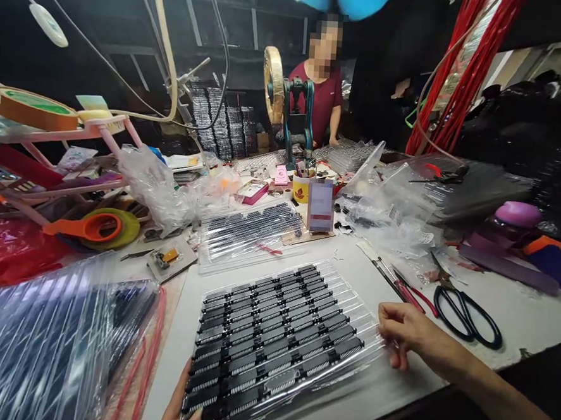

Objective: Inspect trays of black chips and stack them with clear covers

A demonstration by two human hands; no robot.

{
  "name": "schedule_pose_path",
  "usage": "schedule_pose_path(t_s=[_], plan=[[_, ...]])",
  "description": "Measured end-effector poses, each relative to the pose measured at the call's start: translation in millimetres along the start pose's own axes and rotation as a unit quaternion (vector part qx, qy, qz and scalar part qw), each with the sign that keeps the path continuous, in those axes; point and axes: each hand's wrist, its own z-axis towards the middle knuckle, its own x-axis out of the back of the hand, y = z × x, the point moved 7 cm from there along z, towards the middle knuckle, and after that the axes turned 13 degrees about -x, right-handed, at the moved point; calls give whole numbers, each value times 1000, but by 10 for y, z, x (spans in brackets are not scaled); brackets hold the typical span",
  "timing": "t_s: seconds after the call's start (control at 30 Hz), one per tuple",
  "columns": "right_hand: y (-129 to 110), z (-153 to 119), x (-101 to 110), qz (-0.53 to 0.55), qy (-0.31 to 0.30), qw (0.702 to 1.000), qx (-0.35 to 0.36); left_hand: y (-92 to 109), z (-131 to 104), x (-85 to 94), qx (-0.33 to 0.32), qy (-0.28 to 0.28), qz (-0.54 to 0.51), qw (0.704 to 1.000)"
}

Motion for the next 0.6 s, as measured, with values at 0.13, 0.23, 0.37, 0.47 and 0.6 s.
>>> schedule_pose_path(t_s=[0.13,0.23,0.37,0.47,0.6], plan=[[122,-25,-25,237,-29,971,0,239,-212,-235,62,18,-103,993],[186,-7,-132,318,-35,947,3,504,-426,-463,100,36,-194,975],[244,39,-297,344,-43,938,-22,769,-557,-641,111,63,-296,947],[239,42,-365,384,-67,920,-29,793,-565,-624,117,82,-287,947],[242,64,-482,494,-136,858,-32,727,-529,-567,117,87,-283,948]])
